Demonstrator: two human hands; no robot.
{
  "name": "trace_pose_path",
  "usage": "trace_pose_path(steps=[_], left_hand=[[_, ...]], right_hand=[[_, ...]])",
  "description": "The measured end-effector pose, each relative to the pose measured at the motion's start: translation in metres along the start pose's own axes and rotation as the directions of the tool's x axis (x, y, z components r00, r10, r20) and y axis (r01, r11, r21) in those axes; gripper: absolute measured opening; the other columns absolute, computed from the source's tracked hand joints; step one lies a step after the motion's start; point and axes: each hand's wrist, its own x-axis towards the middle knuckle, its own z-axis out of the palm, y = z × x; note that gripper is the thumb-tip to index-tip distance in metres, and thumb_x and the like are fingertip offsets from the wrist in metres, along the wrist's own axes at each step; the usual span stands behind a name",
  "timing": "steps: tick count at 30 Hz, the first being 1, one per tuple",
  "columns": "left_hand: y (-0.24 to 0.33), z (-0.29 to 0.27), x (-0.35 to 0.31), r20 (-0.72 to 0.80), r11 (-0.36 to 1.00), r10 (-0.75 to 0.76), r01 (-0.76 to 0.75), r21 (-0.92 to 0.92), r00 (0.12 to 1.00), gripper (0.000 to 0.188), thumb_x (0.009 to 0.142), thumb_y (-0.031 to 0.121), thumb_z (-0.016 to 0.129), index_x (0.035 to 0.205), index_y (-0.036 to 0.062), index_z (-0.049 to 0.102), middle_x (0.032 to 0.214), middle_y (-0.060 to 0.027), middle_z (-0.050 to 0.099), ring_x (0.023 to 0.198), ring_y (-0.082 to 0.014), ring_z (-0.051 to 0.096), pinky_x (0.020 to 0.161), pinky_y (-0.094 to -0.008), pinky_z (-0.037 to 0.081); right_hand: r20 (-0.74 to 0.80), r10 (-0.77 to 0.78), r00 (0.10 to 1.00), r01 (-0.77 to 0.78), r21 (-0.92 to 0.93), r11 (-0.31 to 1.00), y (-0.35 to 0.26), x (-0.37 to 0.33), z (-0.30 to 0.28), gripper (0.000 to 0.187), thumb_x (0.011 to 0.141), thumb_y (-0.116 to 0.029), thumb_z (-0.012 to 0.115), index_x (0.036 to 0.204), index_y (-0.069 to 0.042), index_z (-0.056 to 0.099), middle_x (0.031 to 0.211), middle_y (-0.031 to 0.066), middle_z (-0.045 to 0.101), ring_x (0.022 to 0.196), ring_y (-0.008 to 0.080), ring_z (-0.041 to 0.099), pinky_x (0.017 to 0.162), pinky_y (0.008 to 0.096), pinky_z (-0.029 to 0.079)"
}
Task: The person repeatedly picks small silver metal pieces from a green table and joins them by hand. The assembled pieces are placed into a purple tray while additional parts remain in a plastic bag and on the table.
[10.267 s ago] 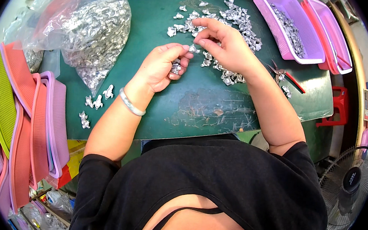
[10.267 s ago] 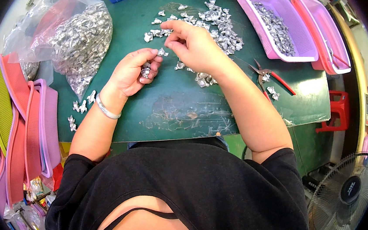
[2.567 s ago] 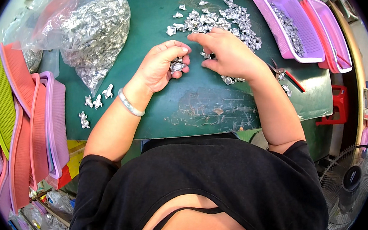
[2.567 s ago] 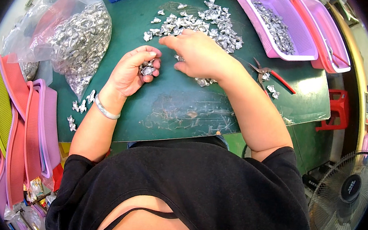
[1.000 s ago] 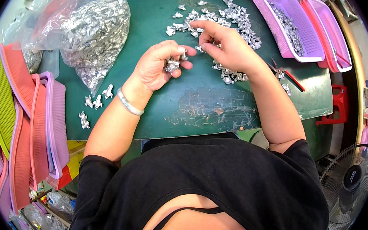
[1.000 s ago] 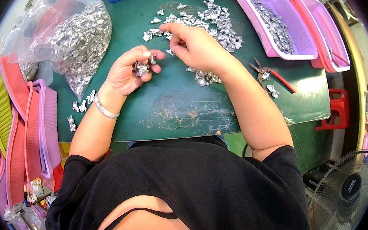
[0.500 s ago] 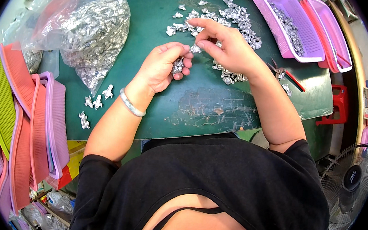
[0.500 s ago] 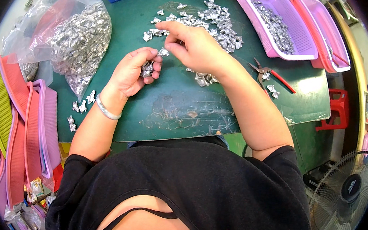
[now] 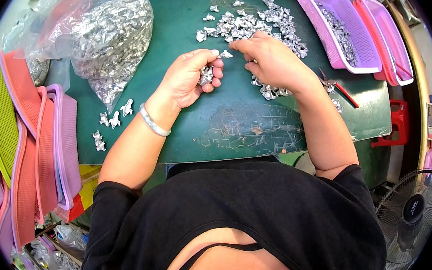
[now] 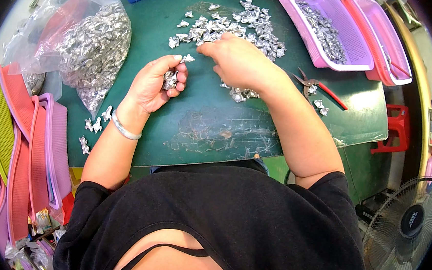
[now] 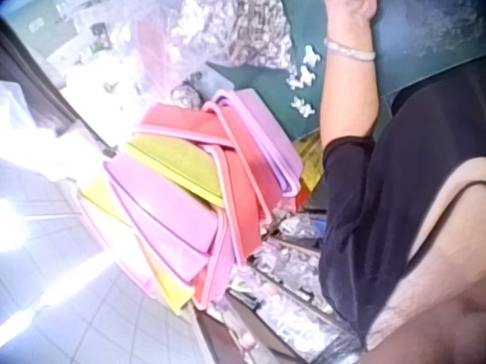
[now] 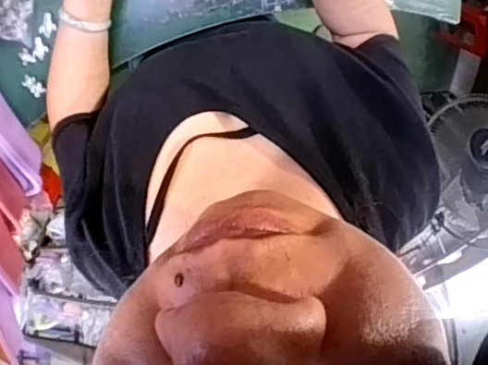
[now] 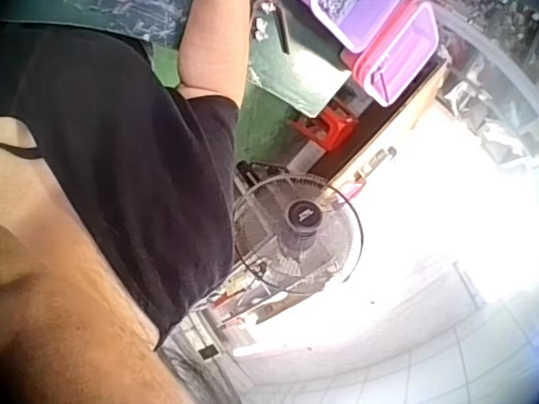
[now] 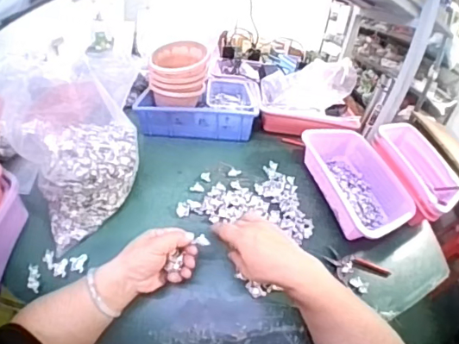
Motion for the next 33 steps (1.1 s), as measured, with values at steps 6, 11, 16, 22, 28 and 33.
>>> trace_pose_path(steps=[6, 11, 16, 22, 28, 33], left_hand=[[0.0, -0.001, -0.001, 0.011, 1.0, 0.009, -0.009, -0.014, 1.0, 0.019, 0.083, 0.021, 0.056, 0.078, 0.0034, 0.056, 0.066, -0.0056, 0.055, 0.055, -0.0145, 0.053, 0.043, -0.0211, 0.039], [0.0, -0.001, 0.0, 0.019, 0.997, 0.034, -0.032, -0.069, 0.999, 0.015, 0.082, 0.017, 0.055, 0.074, 0.0046, 0.054, 0.072, -0.0081, 0.057, 0.061, -0.0169, 0.057, 0.045, -0.0227, 0.041], [0.0, -0.001, -0.001, 0.033, 0.99, 0.075, -0.07, -0.12, 0.997, 0.011, 0.081, 0.013, 0.052, 0.073, 0.006, 0.051, 0.078, -0.0109, 0.059, 0.065, -0.0188, 0.059, 0.045, -0.0229, 0.042], [0.001, 0.002, -0.001, 0.082, 1.0, 0.027, -0.026, -0.015, 0.996, 0.012, 0.083, 0.016, 0.053, 0.08, 0.0047, 0.054, 0.078, -0.0105, 0.059, 0.063, -0.0164, 0.058, 0.042, -0.0203, 0.041], [-0.003, 0.007, -0.002, 0.078, 0.998, -0.022, 0.017, 0.061, 0.997, 0.017, 0.086, 0.02, 0.053, 0.085, 0.0026, 0.056, 0.074, -0.0084, 0.059, 0.057, -0.0134, 0.056, 0.04, -0.0189, 0.039], [0.0, 0.004, 0.0, 0.053, 0.999, -0.046, 0.046, -0.004, 0.998, 0.016, 0.086, 0.017, 0.052, 0.08, 0.0021, 0.054, 0.072, -0.0091, 0.058, 0.057, -0.014, 0.055, 0.038, -0.0186, 0.039]], right_hand=[[-0.037, -0.002, 0.999, 0.004, 0.076, 0.997, 0.0, 0.0, 0.002, 0.037, 0.07, 0.003, 0.054, 0.107, -0.003, 0.056, 0.067, 0.0079, 0.056, 0.072, 0.025, 0.052, 0.066, 0.0344, 0.044], [-0.002, 0.142, 0.99, -0.132, 0.352, 0.927, -0.004, 0.003, -0.002, 0.04, 0.073, 0.003, 0.054, 0.112, -0.004, 0.053, 0.066, 0.0047, 0.053, 0.064, 0.0148, 0.051, 0.062, 0.0271, 0.042], [0.004, 0.191, 0.982, -0.154, 0.611, 0.776, -0.003, 0.004, -0.001, 0.041, 0.078, 0.002, 0.054, 0.118, -0.002, 0.048, 0.07, -0.0017, 0.051, 0.066, 0.0062, 0.047, 0.063, 0.0227, 0.041], [-0.06, 0.171, 0.983, -0.075, 0.727, 0.682, -0.008, 0.005, 0.001, 0.04, 0.081, 0.0, 0.054, 0.12, 0.001, 0.045, 0.077, -0.0017, 0.054, 0.073, 0.006, 0.05, 0.07, 0.0208, 0.041], [-0.067, 0.151, 0.986, -0.05, 0.749, 0.661, -0.012, 0.005, 0.004, 0.04, 0.082, 0.0, 0.053, 0.121, 0.0, 0.045, 0.079, 0.0, 0.056, 0.076, 0.0056, 0.051, 0.071, 0.0208, 0.042], [-0.058, 0.206, 0.977, -0.189, 0.209, 0.959, -0.004, 0.003, -0.007, 0.039, 0.073, 0.0, 0.057, 0.111, -0.004, 0.052, 0.082, 0.0095, 0.06, 0.076, 0.0248, 0.057, 0.071, 0.0328, 0.046]])
